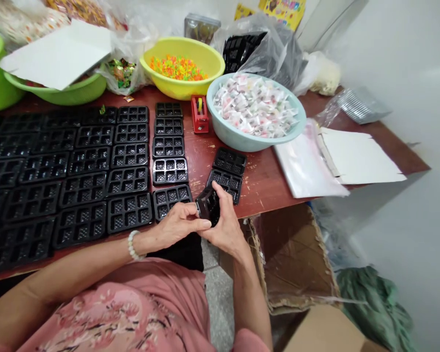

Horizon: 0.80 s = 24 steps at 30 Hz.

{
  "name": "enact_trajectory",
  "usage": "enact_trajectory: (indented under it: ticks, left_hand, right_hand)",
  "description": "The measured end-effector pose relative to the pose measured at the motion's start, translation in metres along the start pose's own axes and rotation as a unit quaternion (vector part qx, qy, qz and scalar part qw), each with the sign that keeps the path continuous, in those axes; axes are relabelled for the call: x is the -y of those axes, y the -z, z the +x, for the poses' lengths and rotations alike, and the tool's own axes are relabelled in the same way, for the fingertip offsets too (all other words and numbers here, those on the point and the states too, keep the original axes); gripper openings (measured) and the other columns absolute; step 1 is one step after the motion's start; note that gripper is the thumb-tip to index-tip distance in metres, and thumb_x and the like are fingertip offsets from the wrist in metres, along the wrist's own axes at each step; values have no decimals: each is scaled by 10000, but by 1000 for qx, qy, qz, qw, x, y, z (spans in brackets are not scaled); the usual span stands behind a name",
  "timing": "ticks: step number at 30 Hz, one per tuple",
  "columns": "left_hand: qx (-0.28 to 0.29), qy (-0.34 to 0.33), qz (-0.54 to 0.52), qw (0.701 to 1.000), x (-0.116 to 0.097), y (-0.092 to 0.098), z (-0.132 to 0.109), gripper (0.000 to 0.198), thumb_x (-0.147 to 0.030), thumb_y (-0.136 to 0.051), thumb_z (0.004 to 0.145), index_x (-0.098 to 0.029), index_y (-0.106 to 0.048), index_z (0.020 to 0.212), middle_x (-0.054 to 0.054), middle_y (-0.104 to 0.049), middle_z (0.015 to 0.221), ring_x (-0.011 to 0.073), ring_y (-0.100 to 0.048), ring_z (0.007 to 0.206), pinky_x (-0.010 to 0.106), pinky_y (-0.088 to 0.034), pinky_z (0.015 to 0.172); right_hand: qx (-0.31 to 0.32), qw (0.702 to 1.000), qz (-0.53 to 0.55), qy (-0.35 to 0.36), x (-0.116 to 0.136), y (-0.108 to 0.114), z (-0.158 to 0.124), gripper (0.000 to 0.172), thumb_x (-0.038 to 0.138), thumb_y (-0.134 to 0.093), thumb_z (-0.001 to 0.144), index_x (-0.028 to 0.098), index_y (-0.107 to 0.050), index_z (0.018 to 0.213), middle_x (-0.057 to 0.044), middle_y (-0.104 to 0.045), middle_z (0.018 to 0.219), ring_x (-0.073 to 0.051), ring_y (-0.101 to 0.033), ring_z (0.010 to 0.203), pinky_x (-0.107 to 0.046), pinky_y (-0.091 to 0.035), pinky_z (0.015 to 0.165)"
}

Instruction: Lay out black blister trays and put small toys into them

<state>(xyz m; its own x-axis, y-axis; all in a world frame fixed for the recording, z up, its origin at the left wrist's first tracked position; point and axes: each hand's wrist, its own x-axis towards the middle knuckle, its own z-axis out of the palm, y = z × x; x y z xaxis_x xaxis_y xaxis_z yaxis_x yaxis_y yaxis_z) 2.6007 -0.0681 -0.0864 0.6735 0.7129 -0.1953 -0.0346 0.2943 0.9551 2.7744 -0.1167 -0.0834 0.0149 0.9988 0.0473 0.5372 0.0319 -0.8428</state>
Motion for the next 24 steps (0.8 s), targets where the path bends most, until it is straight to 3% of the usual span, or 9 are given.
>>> enact_trajectory:
  ticks: [3,7,11,14,17,24]
  left_hand:
    - [-14,31,-62,998,2,4,-5,319,-386,-825,748,-137,-642,670,-14,-570,664,104,-439,627,256,-335,617]
    - [-11,6,-71,997,-3,8,-10,298,-345,-842,751,-136,-650,660,-9,-597,682,95,-462,633,247,-348,625]
    - [-14,-10,-44,999,-6,11,-8,281,-359,-808,802,-133,-663,718,-4,-597,704,101,-477,655,249,-366,643]
    - [-14,-18,-22,999,-8,13,-6,271,-380,-791,820,-130,-688,823,21,-629,805,123,-525,725,258,-411,684]
    - [-23,-24,-26,999,-8,19,-8,299,-403,-797,814,-136,-664,789,24,-610,831,125,-522,731,254,-417,669]
    - [-58,-19,-32,998,-11,28,-22,432,-457,-840,762,-138,-594,606,-25,-497,624,79,-398,593,235,-294,553]
  right_hand:
    - [59,995,77,-28,8,0,5,1156,382,-899,658,248,-281,1626,-145,-450,1564,-350,-528,1389,-561,-414,1218]
    - [94,988,120,-18,17,3,9,1147,364,-892,665,253,-277,1627,-127,-496,1526,-324,-594,1311,-519,-478,1167]
    - [67,996,48,32,15,4,15,1076,319,-811,708,255,-268,1634,-137,-418,1585,-349,-472,1448,-556,-382,1246]
    - [15,995,-49,83,10,-1,24,1052,374,-795,751,252,-251,1643,-170,-368,1591,-375,-394,1495,-608,-337,1260]
    - [-22,988,-111,107,9,-11,31,1075,450,-808,768,254,-226,1651,-196,-339,1589,-395,-360,1505,-643,-316,1259]
    - [86,987,-32,129,19,-20,31,1276,580,-890,712,292,-98,1670,-152,-218,1694,-389,-285,1575,-617,-269,1301]
